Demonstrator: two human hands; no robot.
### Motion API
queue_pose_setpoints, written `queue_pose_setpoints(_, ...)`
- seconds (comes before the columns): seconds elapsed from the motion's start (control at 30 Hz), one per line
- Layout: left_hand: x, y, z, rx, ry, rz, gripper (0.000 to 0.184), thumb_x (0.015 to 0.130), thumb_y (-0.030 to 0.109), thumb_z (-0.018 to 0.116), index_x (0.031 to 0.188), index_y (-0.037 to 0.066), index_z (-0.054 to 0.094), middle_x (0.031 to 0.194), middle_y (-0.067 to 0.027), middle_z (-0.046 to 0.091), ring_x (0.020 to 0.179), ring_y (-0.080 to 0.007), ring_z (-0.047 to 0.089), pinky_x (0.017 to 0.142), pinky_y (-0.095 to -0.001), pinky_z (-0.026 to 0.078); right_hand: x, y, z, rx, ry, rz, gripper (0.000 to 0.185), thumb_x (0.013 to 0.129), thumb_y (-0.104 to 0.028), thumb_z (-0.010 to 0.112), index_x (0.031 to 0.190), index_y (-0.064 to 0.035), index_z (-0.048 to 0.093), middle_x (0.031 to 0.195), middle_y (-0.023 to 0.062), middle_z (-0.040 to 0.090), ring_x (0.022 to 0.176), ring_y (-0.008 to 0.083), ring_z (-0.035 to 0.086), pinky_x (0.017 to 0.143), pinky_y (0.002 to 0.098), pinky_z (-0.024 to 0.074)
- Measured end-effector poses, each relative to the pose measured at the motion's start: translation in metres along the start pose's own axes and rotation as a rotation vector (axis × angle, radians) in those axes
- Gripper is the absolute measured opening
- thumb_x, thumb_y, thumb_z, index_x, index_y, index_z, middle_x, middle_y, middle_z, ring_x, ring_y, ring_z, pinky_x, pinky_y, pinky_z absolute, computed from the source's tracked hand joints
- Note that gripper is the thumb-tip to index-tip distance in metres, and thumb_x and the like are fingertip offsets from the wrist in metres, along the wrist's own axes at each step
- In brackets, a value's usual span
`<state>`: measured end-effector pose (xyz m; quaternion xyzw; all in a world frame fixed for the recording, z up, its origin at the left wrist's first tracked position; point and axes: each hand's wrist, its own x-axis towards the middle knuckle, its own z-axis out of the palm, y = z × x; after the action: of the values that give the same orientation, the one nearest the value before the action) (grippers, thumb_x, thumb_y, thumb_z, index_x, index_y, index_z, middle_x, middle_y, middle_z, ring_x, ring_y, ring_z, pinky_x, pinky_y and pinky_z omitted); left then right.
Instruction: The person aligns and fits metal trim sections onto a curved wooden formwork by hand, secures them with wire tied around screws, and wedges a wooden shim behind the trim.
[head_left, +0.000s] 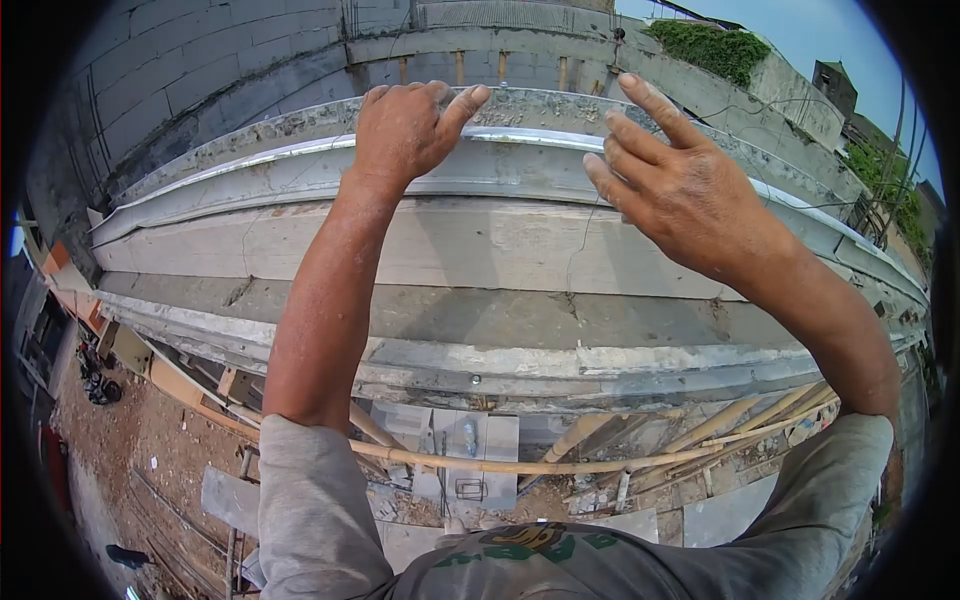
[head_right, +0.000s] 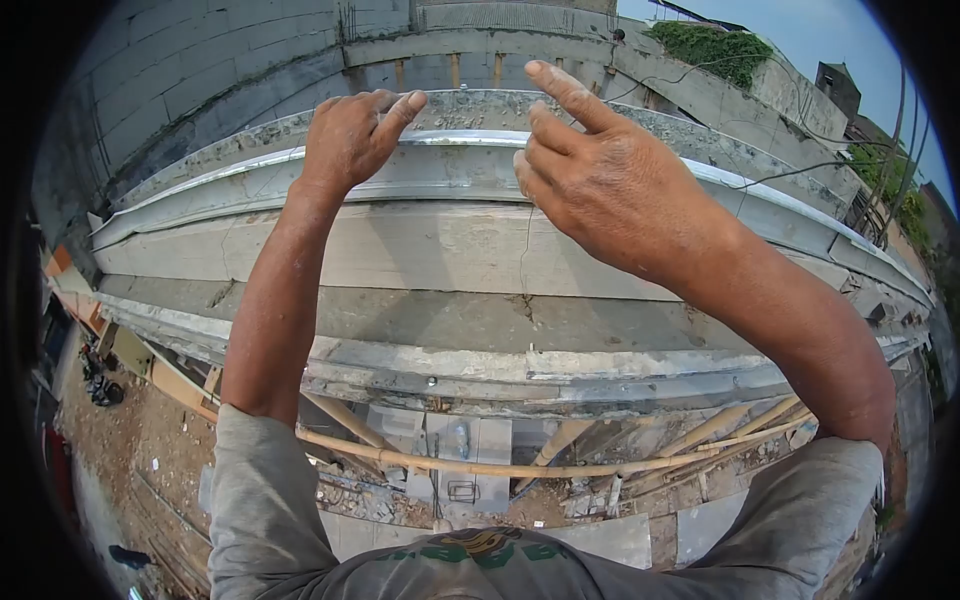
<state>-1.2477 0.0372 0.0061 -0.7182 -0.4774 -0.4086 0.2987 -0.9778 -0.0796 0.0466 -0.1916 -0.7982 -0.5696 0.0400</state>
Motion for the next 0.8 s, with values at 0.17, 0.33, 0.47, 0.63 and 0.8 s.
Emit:
queue_pose_setpoints(0.17,-0.014,-0.03,0.018,0.01,-0.19,-0.153,0.086,0.087,0.078,0.029,0.049,0.008,0.061,0.037,-0.0042,0.042,0.034,-0.014,0.039,0.038,-0.0337,0.029,0.018,0.032,-0.039,0.356,-0.466,0.264,0.007,0.077,-0.009,0.073,0.072,-0.0039,0.071,0.068,0.0134,0.067,0.077,0.022,0.07,0.072,0.0365,0.0561)
queue_pose_setpoints(0.33,-0.015,-0.017,0.01,0.047,-0.204,-0.219,0.081,0.087,0.075,0.036,0.051,0.008,0.063,0.039,-0.0046,0.046,0.036,-0.0135,0.042,0.036,-0.0305,0.026,0.057,0.054,-0.053,0.132,-0.232,0.131,0.01,0.079,-0.01,0.073,0.073,-0.0026,0.07,0.068,0.012,0.065,0.063,0.0205,0.067,0.059,0.0358,0.0518)
queue_pose_setpoints(0.47,-0.004,-0.017,0.007,0.035,-0.24,-0.232,0.075,0.086,0.069,0.041,0.054,0.005,0.066,0.04,-0.0058,0.048,0.037,-0.0159,0.045,0.036,-0.0331,0.029,0.084,0.106,0.029,0.623,-0.403,-0.005,0.009,0.094,0.002,0.041,0.101,0.0018,0.047,0.11,0.0205,0.058,0.113,0.0288,0.058,0.094,0.0439,0.0476)
queue_pose_setpoints(0.63,-0.009,-0.016,-0.005,-0.01,-0.277,-0.262,0.062,0.084,0.055,0.052,0.061,0.001,0.07,0.045,-0.0104,0.054,0.04,-0.02,0.051,0.04,-0.0358,0.04,0.157,0.132,0.115,0.594,-0.332,0.092,0.028,0.093,0.0,0.046,0.119,0.0067,0.048,0.114,0.0233,0.056,0.12,0.0327,0.054,0.097,0.0423,0.0467)
queue_pose_setpoints(0.8,-0.007,-0.016,-0.002,-0.012,-0.334,-0.25,0.053,0.082,0.045,0.049,0.061,0.001,0.07,0.045,-0.0112,0.055,0.039,-0.0206,0.051,0.041,-0.0359,0.041,0.197,0.1,0.123,0.332,-0.317,0.109,0.027,0.077,-0.03,0.076,0.067,-0.006,0.069,0.06,0.0082,0.062,0.059,0.0214,0.063,0.056,0.0381,0.0476)
